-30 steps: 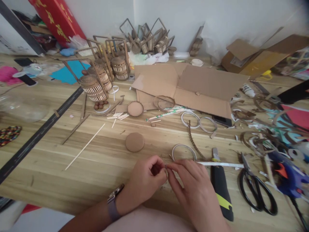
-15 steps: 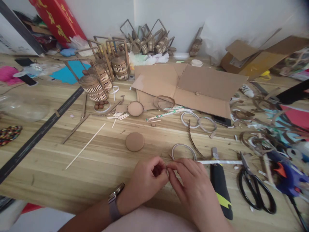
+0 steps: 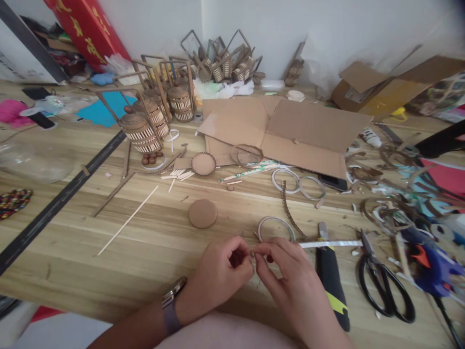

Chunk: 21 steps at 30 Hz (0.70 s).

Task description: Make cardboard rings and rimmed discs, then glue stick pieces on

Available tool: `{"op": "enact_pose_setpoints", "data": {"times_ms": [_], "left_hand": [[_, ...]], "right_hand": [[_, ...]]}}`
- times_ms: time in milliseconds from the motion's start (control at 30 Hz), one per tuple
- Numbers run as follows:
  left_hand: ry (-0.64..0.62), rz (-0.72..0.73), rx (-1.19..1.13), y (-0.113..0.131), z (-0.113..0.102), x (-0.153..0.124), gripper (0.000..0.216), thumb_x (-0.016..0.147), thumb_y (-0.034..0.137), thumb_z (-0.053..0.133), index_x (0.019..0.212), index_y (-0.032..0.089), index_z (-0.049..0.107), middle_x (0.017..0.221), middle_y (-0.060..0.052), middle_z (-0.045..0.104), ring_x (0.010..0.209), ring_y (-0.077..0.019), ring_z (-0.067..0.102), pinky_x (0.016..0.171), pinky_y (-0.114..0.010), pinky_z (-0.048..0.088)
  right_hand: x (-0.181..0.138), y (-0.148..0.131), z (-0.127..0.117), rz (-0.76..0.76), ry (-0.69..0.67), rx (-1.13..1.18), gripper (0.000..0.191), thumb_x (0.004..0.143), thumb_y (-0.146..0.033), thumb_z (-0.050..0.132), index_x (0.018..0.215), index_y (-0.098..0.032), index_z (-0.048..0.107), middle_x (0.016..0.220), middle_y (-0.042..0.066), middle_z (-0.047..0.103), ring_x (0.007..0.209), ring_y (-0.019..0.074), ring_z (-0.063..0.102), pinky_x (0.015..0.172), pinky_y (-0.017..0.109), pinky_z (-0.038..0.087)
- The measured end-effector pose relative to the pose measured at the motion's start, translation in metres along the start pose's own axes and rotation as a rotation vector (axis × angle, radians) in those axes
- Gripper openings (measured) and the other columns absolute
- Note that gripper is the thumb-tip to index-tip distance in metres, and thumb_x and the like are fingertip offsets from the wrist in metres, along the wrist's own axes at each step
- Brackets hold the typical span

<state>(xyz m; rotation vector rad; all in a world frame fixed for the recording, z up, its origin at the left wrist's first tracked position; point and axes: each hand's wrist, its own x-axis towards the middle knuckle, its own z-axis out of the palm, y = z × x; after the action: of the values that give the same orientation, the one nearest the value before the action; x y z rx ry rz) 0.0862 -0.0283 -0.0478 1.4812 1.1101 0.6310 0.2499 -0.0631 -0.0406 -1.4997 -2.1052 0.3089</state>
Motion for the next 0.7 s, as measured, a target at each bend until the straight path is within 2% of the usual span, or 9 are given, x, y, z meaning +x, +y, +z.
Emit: {"op": "enact_pose_setpoints", "data": {"times_ms": [233,467,700], "left_hand": [[-0.002,0.001,0.032,-0.0012,0.0,-0.0001,0.008,0.076,0.017,0.054,0.068,0.018,0.056,0.062,0.004,0.057,0.059,-0.0105,0.049,0.054,-0.02,0.034],[0.016,0.033,0.081,-0.0018,0.0009,0.0006,0.008,0.076,0.017,0.054,0.068,0.018,0.056,0.062,0.004,0.057,0.059,-0.01,0.049,0.055,-0.02,0.034],[0.01,0.013,0.0,-0.0027,0.0014,0.0006,0.006,0.074,0.017,0.053,0.069,0.018,0.055,0.061,0.004,0.055,0.058,-0.0103,0.049,0.053,-0.019,0.034]], "right_hand": [[0.0024,-0.0015,-0.0018,0.029,0.006,0.035,0.012,0.09,-0.018,0.053,0.089,-0.023,0.064,0.08,0.002,0.066,0.075,0.0178,0.062,0.068,0.029,0.047],[0.0017,-0.0007,0.0,0.048,-0.009,0.018,0.012,0.091,-0.018,0.053,0.083,-0.023,0.061,0.075,0.0,0.063,0.072,0.0169,0.06,0.068,0.029,0.042],[0.0032,-0.0037,0.0053,0.077,0.081,0.002,0.017,0.09,-0.017,0.047,0.074,-0.021,0.052,0.068,0.0,0.058,0.064,0.0171,0.057,0.061,0.029,0.041]]}}
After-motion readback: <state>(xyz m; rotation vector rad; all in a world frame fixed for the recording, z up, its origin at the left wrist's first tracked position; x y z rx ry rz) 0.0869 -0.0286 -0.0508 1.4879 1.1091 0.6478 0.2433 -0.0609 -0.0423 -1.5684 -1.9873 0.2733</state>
